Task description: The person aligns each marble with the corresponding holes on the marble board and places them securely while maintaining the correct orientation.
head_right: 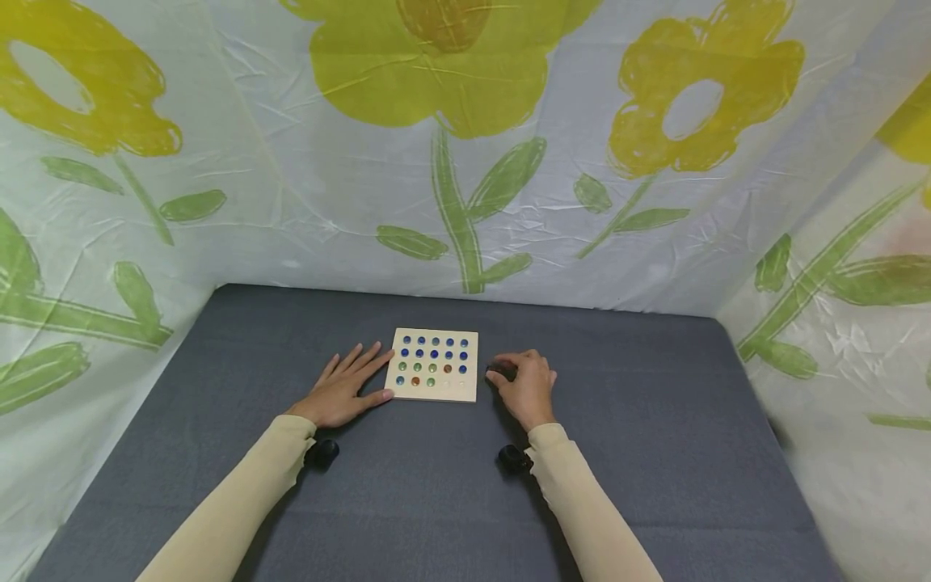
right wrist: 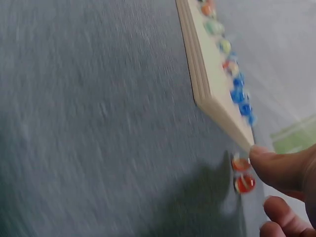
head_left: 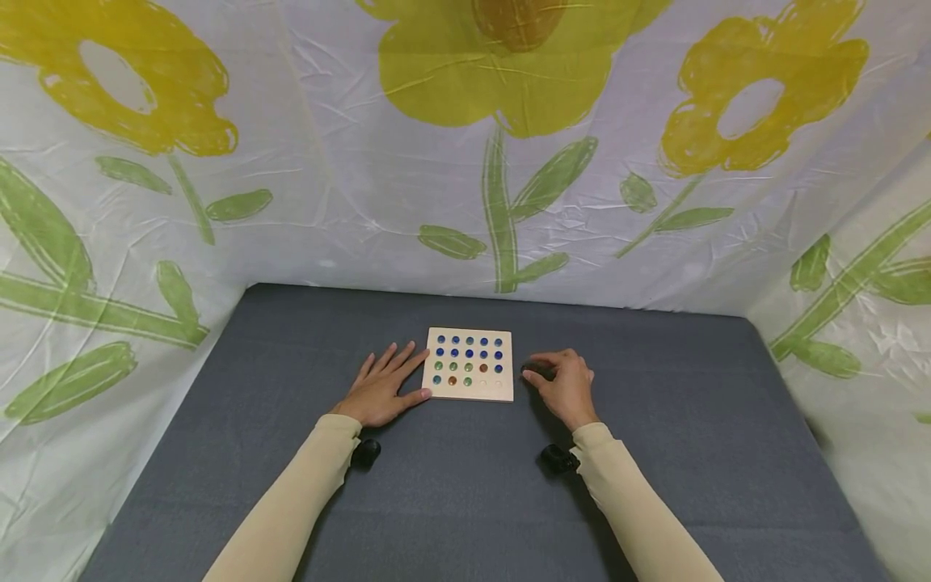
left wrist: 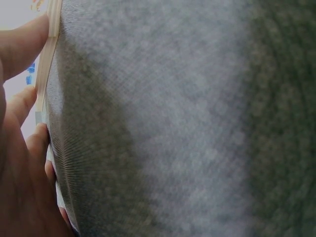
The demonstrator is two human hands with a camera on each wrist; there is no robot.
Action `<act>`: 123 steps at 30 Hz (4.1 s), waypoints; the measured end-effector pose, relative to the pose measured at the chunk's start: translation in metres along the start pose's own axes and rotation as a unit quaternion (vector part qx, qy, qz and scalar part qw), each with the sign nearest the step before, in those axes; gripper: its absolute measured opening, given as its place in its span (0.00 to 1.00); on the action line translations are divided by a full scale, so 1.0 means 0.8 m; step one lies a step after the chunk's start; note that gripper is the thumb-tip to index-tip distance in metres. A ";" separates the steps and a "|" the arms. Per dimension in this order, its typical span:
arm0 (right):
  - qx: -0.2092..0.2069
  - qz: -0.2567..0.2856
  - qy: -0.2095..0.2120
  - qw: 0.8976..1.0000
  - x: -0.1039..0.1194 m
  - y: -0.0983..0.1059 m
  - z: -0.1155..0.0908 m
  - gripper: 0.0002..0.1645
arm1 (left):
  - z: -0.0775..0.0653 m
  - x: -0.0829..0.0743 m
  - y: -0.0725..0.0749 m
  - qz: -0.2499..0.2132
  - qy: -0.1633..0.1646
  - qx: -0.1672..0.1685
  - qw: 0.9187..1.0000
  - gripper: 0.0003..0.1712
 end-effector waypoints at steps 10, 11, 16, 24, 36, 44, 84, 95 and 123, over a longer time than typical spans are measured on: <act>0.045 -0.020 0.005 0.999 -0.018 -0.003 0.007 0.18 | 0.000 -0.003 0.005 0.009 0.003 0.003 1.000 0.45; 0.047 -0.022 0.004 0.999 -0.019 -0.004 0.007 0.18 | 0.000 -0.003 0.005 0.011 0.003 0.004 1.000 0.45; 0.048 -0.024 0.003 0.999 -0.020 -0.006 0.009 0.15 | 0.000 -0.005 0.007 0.014 0.003 0.003 1.000 0.45; 0.048 -0.019 0.007 0.999 -0.022 -0.007 0.008 0.10 | 0.001 -0.001 0.003 0.016 0.003 0.007 1.000 0.45; 0.061 0.012 0.025 0.998 0.005 0.001 -0.006 0.09 | 0.002 0.002 -0.002 0.005 0.003 0.006 1.000 0.46; 0.075 0.040 0.045 0.995 0.036 -0.017 -0.021 0.08 | 0.002 0.003 -0.003 0.005 0.002 0.005 1.000 0.46; 0.059 -0.001 0.074 0.996 0.075 -0.052 -0.032 0.05 | -0.001 -0.005 0.004 -0.002 0.002 0.002 1.000 0.46; 0.054 0.003 0.063 0.997 0.073 -0.049 -0.031 0.08 | -0.001 -0.004 0.004 0.008 0.006 0.005 1.000 0.45; 0.025 -0.015 0.036 0.999 0.017 -0.005 0.000 0.16 | 0.001 0.002 -0.001 0.012 0.002 0.000 1.000 0.47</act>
Point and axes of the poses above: each hand's wrist, its own z-axis towards the middle knuckle, its own y-axis out of the back of the hand, x = y × z, the point moved 8 cm from there along z, towards the middle knuckle, and after that the axes turned 14 degrees about -x, right-handed, at the moved point
